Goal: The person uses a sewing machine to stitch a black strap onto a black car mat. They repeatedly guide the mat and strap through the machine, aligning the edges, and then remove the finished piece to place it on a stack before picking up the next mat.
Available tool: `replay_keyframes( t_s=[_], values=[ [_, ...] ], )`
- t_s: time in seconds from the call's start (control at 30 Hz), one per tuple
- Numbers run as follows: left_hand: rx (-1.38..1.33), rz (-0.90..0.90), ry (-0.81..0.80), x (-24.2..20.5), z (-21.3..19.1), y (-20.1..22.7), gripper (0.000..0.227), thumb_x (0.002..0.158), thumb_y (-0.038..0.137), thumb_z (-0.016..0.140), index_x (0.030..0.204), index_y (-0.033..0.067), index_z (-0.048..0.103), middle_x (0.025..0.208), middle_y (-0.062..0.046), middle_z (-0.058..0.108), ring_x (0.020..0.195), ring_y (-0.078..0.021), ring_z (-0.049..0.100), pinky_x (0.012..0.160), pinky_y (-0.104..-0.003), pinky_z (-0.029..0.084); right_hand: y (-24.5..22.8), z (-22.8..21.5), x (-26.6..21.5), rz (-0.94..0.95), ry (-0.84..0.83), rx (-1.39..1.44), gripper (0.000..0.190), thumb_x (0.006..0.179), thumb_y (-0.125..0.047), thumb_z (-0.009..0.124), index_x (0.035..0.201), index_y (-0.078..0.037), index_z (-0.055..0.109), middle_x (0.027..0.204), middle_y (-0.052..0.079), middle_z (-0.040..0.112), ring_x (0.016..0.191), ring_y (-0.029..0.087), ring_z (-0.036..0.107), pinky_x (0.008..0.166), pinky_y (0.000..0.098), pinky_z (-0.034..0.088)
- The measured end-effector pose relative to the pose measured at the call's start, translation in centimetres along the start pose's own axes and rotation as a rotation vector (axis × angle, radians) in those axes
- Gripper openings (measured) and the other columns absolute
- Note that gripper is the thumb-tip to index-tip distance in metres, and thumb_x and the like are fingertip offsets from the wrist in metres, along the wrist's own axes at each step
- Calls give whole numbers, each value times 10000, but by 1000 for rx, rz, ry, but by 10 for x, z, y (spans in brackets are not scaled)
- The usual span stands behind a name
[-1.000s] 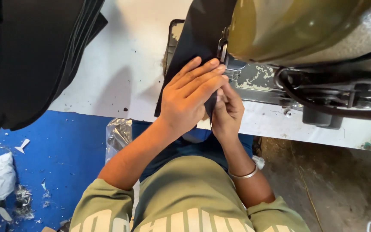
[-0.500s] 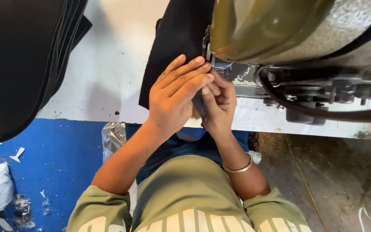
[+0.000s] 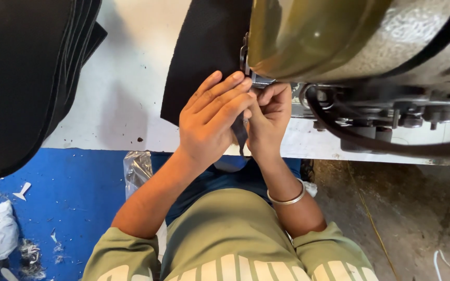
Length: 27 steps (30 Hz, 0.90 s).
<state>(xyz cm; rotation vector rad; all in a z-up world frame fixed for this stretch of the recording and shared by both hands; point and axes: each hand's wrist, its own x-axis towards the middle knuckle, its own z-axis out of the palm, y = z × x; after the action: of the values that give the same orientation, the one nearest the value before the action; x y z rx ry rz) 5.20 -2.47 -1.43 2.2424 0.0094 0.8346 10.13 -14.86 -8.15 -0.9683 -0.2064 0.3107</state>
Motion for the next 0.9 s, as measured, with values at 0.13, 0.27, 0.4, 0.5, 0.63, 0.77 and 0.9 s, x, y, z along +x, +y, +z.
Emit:
replay_keyframes(
  t_s=[0.13, 0.27, 0.4, 0.5, 0.63, 0.77, 0.9],
  values=[
    [16, 27, -21, 1, 4, 0, 150, 978, 42, 744, 1121, 21, 701, 1232, -117, 726, 1271, -273, 665, 1157, -454, 490, 2, -1, 9, 18, 39, 44, 271, 1052, 46, 646, 1020, -102, 421, 914, 3, 528, 751, 45, 485, 711, 183, 423],
    [71, 102, -19, -3, 13, -13, 181, 992, 65, 737, 1166, 17, 723, 1248, -128, 723, 1289, -273, 646, 1159, -445, 477, 13, -28, 14, -36, 101, -83, 258, 1046, 55, 647, 1029, -97, 439, 947, -9, 521, 854, 57, 521, 802, 210, 465],
    [184, 268, 40, -8, 21, -40, 192, 1030, 156, 736, 1194, 57, 749, 1276, -89, 733, 1303, -230, 619, 1175, -416, 446, 4, -56, 31, 131, 24, -95, 283, 1083, -316, 417, 1125, -72, 553, 893, 45, 681, 798, 156, 652, 787, 306, 544],
    [188, 341, 77, -8, 18, -50, 163, 1045, 179, 727, 1176, 85, 752, 1285, -55, 731, 1309, -200, 619, 1188, -392, 440, 25, -82, 63, 81, -20, -1012, 371, 1038, -331, 538, 1141, -16, 704, 1124, 100, 726, 1076, 276, 672, 977, 400, 504],
    [195, 363, 87, -9, 3, -41, 153, 1051, 161, 721, 1180, 89, 759, 1286, -51, 730, 1306, -200, 618, 1190, -394, 438, 166, -269, 97, -263, -351, -1742, 416, 984, -384, 613, 1198, -32, 671, 1239, 164, 656, 1221, 335, 571, 1135, 493, 358],
    [118, 337, -26, -36, -33, -13, 181, 1016, 114, 727, 1186, 55, 749, 1280, -81, 728, 1312, -228, 620, 1186, -416, 443, 151, -273, 127, -664, -201, -1936, 595, 1035, -438, 635, 1399, 30, 581, 1404, 266, 558, 1275, 416, 483, 1080, 525, 335],
    [115, 431, -295, -107, -64, 3, 231, 955, 73, 672, 1172, 16, 729, 1311, -121, 710, 1327, -239, 616, 1172, -421, 463, 80, -167, 109, -613, -244, -1469, 485, 1117, -294, 604, 1453, 49, 533, 1432, 263, 564, 1347, 379, 500, 1099, 468, 398]
  ],
)
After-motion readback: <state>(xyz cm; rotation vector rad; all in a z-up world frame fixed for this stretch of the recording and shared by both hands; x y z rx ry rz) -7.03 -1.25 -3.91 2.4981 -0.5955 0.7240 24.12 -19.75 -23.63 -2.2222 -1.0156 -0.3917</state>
